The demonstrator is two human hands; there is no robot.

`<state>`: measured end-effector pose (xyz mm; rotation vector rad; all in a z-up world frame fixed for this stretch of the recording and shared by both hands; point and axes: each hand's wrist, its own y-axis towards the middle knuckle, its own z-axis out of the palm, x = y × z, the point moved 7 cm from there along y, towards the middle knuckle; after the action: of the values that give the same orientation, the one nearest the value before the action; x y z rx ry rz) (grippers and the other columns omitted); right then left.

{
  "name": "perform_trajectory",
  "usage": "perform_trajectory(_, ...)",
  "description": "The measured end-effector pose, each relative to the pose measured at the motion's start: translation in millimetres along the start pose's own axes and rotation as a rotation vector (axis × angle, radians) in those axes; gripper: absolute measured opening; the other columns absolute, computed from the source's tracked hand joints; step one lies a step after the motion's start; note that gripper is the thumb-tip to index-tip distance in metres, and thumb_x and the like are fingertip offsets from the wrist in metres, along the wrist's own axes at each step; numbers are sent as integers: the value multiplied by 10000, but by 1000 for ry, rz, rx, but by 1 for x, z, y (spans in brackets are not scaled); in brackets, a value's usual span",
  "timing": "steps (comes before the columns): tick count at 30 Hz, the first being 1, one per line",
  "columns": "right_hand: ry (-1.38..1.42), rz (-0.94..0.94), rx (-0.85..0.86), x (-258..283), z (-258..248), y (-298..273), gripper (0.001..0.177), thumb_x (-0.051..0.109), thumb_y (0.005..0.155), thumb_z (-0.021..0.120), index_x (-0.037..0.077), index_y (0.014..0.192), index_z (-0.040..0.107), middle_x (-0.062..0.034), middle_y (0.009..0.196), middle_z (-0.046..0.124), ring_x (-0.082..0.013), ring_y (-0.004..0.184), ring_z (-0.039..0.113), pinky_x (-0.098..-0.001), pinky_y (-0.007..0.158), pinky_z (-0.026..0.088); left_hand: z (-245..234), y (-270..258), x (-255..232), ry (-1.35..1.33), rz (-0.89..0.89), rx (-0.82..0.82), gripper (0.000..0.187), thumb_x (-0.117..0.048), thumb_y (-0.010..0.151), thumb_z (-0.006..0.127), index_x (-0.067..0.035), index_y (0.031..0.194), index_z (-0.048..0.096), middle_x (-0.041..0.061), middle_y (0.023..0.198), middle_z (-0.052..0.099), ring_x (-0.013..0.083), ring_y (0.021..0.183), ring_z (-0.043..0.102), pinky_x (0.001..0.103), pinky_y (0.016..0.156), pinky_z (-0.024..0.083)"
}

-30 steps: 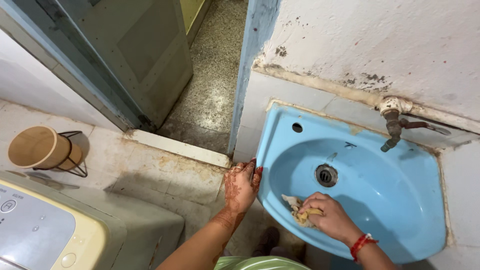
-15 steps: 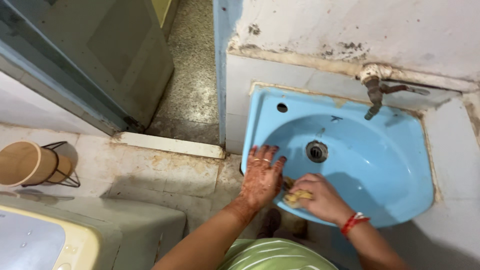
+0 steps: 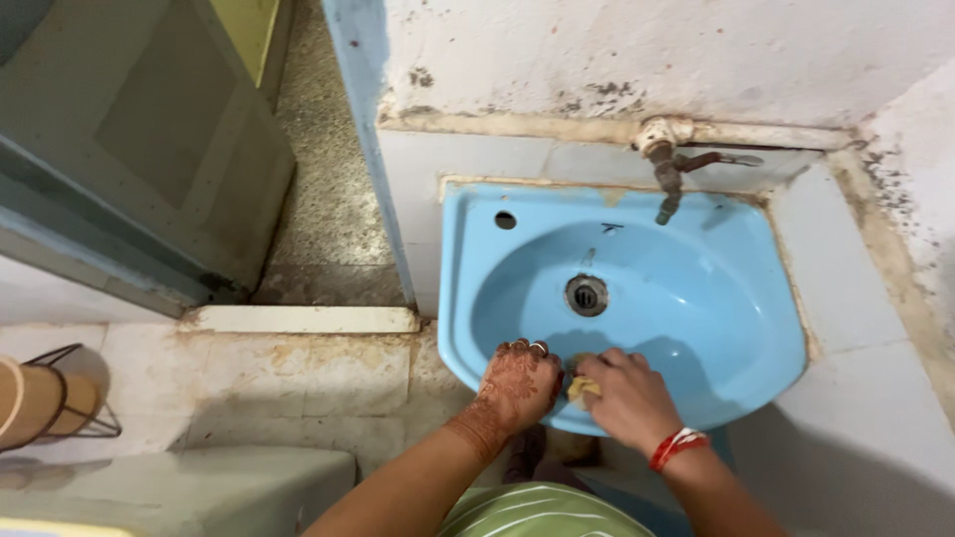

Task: The person uses a cloth to wipe the interior surface of a light blue wall-mounted sink. They scrub the basin and the drain area repeatedly with a cloth held in their right hand while their left hand rests on the sink's edge for support.

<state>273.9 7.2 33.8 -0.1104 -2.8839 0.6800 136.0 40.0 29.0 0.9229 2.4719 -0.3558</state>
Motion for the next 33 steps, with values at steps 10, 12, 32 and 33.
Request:
perform_trajectory(10, -107, 384, -145, -119, -24, -37, 430, 265, 765, 739, 297, 1192, 766, 26, 1396, 600, -270, 1297, 528, -475, 1071, 479, 37, 25, -44, 5, 41, 182, 442, -391, 1031, 495, -32, 968, 744, 196, 1071, 679, 358, 1093, 594, 506, 1000, 444)
perform_trajectory(12, -133, 520, -219, -144, -38, -48, 423, 297, 771, 759, 305, 1194, 765, 43, 1404, 594, -279, 1321, 507, -505, 1083, 457, 32, 25, -46, -11, 59, 185, 520, -469, 1022, 497, -12, 980, 743, 207, 1086, 677, 357, 1108, 587, 500, 1023, 431)
perform_trajectory(32, -181, 620, -424, -207, -61, -41, 414, 318, 805, 742, 270, 1216, 748, -76, 1424, 573, -373, 1300, 489, -535, 1068, 433, 26, 39, -62, -11, 59, 297, 669, -623, 973, 458, -16, 1172, 657, 215, 1180, 622, 364, 1146, 559, 495, 1029, 417)
perform_trajectory(33, -186, 613, -430, -210, -59, -39, 420, 318, 801, 743, 263, 1217, 746, -81, 1422, 569, -374, 1292, 492, -535, 1064, 434, 26, 40, -62, -12, 65, 306, 650, -611, 981, 451, -30, 1185, 657, 212, 1196, 614, 364, 1159, 552, 498, 1034, 410)
